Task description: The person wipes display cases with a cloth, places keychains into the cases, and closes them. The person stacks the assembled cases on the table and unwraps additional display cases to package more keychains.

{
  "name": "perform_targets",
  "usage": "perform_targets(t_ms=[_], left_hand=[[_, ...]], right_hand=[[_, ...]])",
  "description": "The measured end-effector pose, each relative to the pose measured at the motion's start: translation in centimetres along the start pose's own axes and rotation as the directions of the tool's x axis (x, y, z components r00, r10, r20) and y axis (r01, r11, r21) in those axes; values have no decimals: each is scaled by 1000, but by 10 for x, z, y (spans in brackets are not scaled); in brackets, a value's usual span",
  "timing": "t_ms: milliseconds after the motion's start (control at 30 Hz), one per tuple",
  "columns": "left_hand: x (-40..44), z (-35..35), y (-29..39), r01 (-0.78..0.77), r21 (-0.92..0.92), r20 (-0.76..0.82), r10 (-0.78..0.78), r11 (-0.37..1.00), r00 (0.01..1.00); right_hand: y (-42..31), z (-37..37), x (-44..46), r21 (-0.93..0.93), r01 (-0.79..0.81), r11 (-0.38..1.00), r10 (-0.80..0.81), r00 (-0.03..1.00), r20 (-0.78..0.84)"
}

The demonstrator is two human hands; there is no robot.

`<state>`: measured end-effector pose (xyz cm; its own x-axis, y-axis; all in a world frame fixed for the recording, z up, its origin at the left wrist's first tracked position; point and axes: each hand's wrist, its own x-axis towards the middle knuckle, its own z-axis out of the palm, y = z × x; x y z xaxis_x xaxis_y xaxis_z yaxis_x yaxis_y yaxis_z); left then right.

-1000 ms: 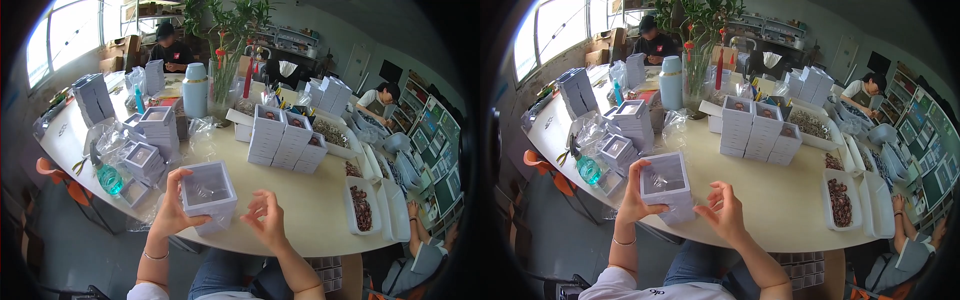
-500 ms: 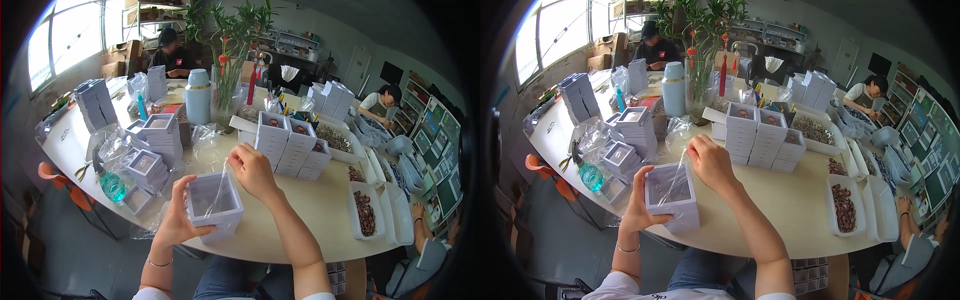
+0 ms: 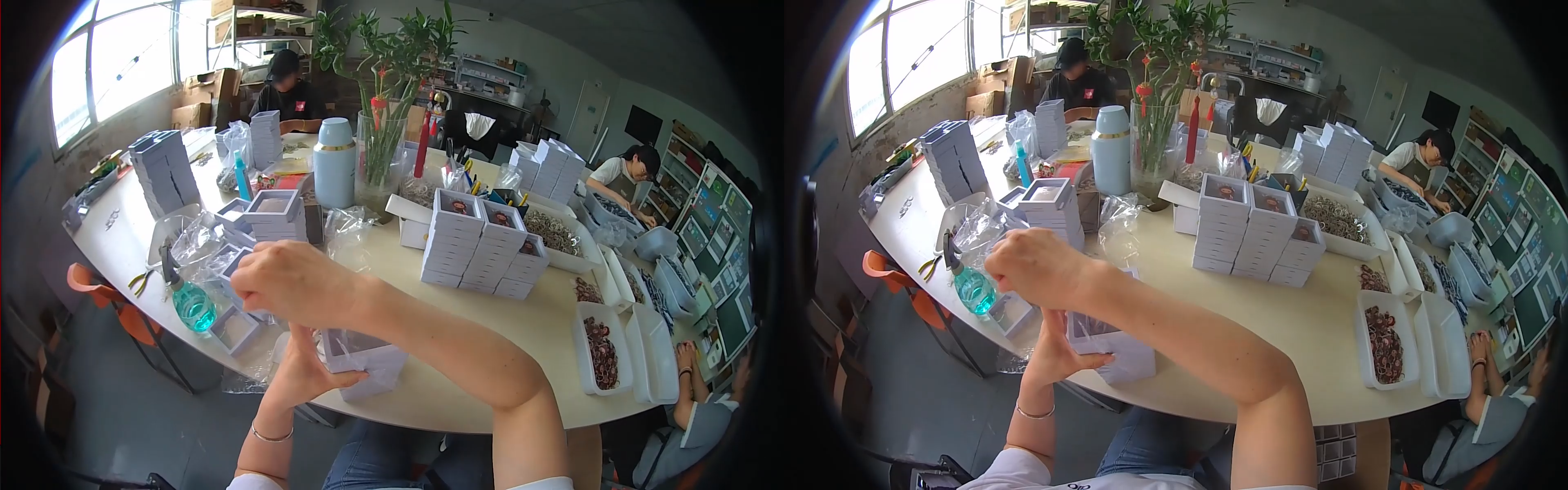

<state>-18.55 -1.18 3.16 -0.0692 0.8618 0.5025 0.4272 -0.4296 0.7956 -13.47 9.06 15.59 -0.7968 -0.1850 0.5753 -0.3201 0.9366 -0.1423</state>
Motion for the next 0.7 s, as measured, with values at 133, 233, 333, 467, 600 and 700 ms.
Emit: perform_targets(t_ms=[133,233,333,467,600,700], left_hand=[[-20,2,-12,48,13,38,-48,999,998],[-21,11,-25,-13,-172,-188,-20,985,982],[-5,21,15,-196,-623,-429,-121,758,895],[5,16,22,-125,-629,-455,-233,767,860],[21,17,28,-151,-608,-516,-243,779,822],[28,20,36,-326,-705,-576,-240,630,781]], right_hand=[[-45,22,-20,-373,44,927,-60,998,-33],[-60,17,-50,-384,-5,923,-3,1000,-22],[-65,-25,-69,2,-266,964,255,924,-284],[-48,-18,-100,-217,-563,798,496,817,-295],[-49,-9,-105,-296,-633,715,600,773,-205],[-50,-6,-102,-297,-643,706,608,765,-213]])
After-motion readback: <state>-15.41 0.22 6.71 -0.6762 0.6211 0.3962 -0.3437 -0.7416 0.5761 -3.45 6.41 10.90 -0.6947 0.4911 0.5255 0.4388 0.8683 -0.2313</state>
